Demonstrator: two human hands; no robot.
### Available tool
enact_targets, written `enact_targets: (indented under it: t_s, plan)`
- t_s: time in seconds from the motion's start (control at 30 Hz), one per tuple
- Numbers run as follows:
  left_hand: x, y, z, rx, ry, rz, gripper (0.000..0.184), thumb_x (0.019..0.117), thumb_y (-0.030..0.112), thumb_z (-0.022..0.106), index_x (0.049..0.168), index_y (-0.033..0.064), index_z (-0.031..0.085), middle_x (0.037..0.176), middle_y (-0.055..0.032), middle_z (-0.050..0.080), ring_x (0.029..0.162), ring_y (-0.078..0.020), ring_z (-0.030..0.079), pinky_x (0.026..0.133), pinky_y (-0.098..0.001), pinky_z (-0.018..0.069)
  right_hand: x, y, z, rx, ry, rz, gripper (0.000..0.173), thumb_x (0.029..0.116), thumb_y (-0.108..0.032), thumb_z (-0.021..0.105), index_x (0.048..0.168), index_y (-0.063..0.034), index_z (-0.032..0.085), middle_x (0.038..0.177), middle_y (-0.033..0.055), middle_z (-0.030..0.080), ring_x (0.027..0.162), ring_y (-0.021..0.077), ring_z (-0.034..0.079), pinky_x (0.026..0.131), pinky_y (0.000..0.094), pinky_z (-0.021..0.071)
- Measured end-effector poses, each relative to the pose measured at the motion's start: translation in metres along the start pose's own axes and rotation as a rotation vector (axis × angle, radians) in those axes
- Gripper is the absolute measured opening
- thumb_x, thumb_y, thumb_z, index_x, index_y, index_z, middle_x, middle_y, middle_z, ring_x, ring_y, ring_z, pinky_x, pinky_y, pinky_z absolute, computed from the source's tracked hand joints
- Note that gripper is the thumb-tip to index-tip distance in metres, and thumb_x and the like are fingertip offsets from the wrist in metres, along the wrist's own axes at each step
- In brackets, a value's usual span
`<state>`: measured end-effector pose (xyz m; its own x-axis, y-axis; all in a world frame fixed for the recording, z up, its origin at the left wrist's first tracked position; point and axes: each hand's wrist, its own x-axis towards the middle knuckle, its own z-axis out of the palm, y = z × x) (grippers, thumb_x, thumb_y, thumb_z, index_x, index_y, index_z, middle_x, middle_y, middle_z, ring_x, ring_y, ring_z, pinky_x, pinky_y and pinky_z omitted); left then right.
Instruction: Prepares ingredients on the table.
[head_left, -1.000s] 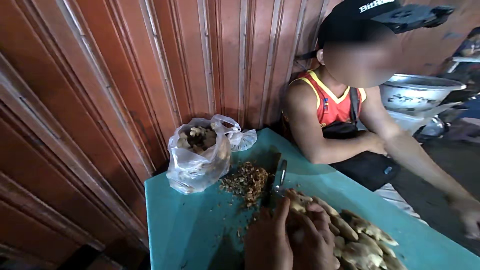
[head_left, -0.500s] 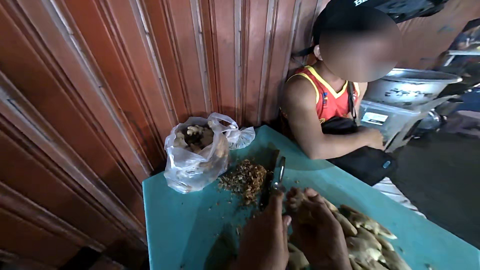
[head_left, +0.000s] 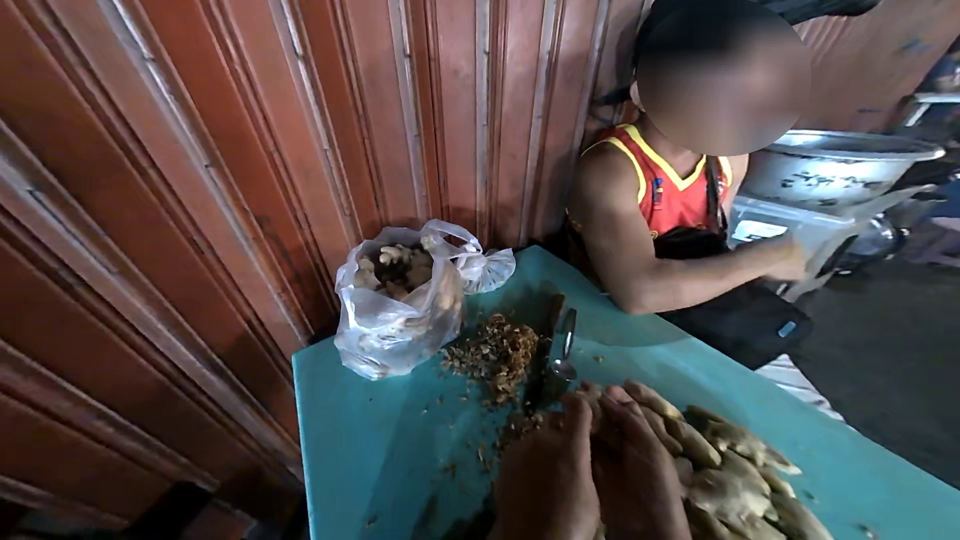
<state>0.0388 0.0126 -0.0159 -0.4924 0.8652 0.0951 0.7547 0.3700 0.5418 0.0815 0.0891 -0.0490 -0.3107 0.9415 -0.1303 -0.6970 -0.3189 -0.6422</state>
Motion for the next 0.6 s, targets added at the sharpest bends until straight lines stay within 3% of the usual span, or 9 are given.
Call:
enact_targets:
  t_s: [0.1, 0.17, 0.27, 0.37, 0.47, 0.6]
  plan:
    - [0.003, -0.003, -0.008, -0.043, -0.045, -0.075, 0.046, 0.1008, 0.001, 0.051, 0.145, 0.0111, 0.055, 0.108, -0.0189, 0.072, 0.087, -0.038, 0.073, 0.072, -0.0524, 0.0602, 0.001, 0.005, -0.002, -0.007, -0.036, -0.05, 0.016, 0.1007, 0.001, 0.036, 0.1, -0.0093, 0.048, 0.077, -0.0022, 0.062, 0.061, 0.0045, 0.061, 0.056, 0.0197, 0.0535]
    - [0.005, -0.006, -0.015, -0.124, -0.113, -0.083, 0.04, 0.1082, 0.011, 0.045, 0.148, 0.0079, 0.048, 0.097, -0.0194, 0.072, 0.086, -0.0382, 0.072, 0.075, -0.0529, 0.0593, 0.003, 0.003, -0.002, -0.006, -0.055, -0.068, 0.016, 0.0996, 0.002, 0.036, 0.1, -0.0091, 0.048, 0.077, -0.0017, 0.061, 0.06, 0.0042, 0.059, 0.055, 0.019, 0.0518]
    - [0.002, -0.008, -0.012, -0.227, -0.122, 0.001, 0.041, 0.1102, 0.019, 0.044, 0.149, 0.0039, 0.045, 0.09, -0.0191, 0.071, 0.081, -0.037, 0.072, 0.074, -0.0528, 0.0592, 0.004, 0.001, -0.003, 0.004, -0.082, -0.052, 0.018, 0.1021, 0.0, 0.035, 0.099, -0.0084, 0.051, 0.077, -0.0009, 0.064, 0.061, 0.0042, 0.062, 0.054, 0.0192, 0.0529]
    - [0.005, -0.009, -0.011, -0.209, -0.166, -0.001, 0.039, 0.1106, 0.02, 0.044, 0.146, 0.0041, 0.046, 0.093, -0.0198, 0.071, 0.085, -0.0381, 0.072, 0.076, -0.0537, 0.0592, 0.006, 0.001, -0.002, -0.008, -0.092, -0.031, 0.021, 0.1017, 0.0, 0.034, 0.094, -0.0088, 0.051, 0.071, -0.0013, 0.062, 0.05, 0.0011, 0.053, 0.044, 0.0143, 0.0437]
    - [0.01, -0.017, -0.01, -0.153, -0.156, -0.012, 0.033, 0.1109, 0.019, 0.042, 0.139, 0.0057, 0.052, 0.091, -0.018, 0.07, 0.085, -0.0364, 0.072, 0.075, -0.0521, 0.0588, 0.008, 0.006, -0.004, -0.001, -0.044, 0.025, 0.021, 0.1023, 0.0, 0.034, 0.093, -0.0084, 0.051, 0.071, -0.0003, 0.061, 0.053, 0.0045, 0.057, 0.047, 0.018, 0.0479]
    - [0.008, -0.016, -0.012, -0.182, -0.134, -0.041, 0.033, 0.1113, 0.021, 0.042, 0.138, 0.0036, 0.051, 0.089, -0.0179, 0.069, 0.083, -0.0358, 0.072, 0.075, -0.0514, 0.0589, 0.007, 0.009, -0.004, -0.02, -0.066, -0.003, 0.018, 0.1036, -0.001, 0.034, 0.097, -0.0078, 0.05, 0.073, -0.0001, 0.063, 0.056, 0.0053, 0.06, 0.05, 0.0189, 0.0511]
